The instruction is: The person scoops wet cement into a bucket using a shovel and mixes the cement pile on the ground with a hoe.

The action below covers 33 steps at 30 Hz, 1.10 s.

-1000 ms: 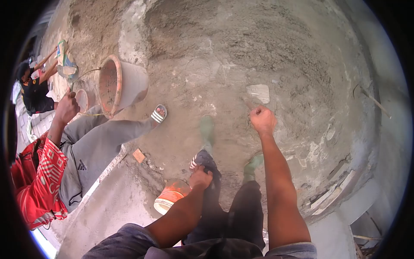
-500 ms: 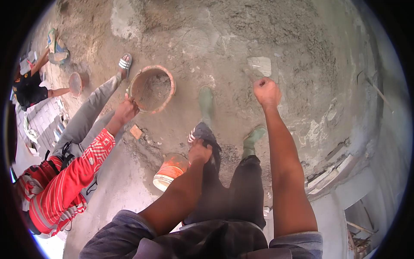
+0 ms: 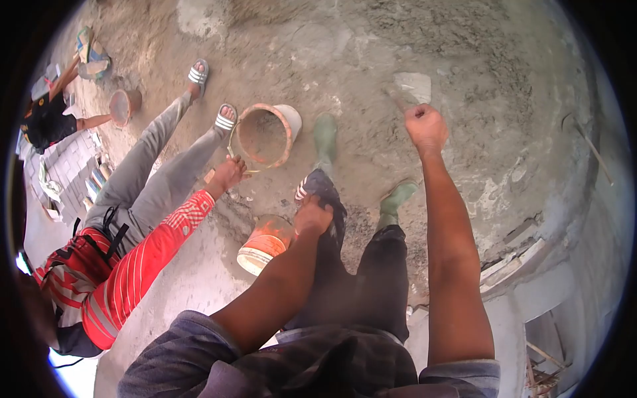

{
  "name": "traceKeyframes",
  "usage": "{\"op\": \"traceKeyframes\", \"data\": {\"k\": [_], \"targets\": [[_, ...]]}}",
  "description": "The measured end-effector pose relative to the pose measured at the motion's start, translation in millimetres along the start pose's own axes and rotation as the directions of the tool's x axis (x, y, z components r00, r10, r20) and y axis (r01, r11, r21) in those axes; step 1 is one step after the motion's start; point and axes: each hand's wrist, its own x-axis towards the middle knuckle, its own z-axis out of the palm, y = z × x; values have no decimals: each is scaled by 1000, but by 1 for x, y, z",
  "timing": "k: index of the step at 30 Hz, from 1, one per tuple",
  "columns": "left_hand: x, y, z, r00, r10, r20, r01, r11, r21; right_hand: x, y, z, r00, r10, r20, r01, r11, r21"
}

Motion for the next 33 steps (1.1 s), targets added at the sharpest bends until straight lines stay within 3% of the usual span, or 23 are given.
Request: {"op": "traceKeyframes", "data": {"k": [6, 33], "targets": [[3, -2, 2, 999, 2, 42, 0, 998, -61, -3, -2, -3, 1000, -17, -5, 17, 1000, -9], [2, -1, 2, 995, -49, 86, 52, 998, -33, -7, -3, -2, 1000, -2, 16, 2, 1000, 3]]}}
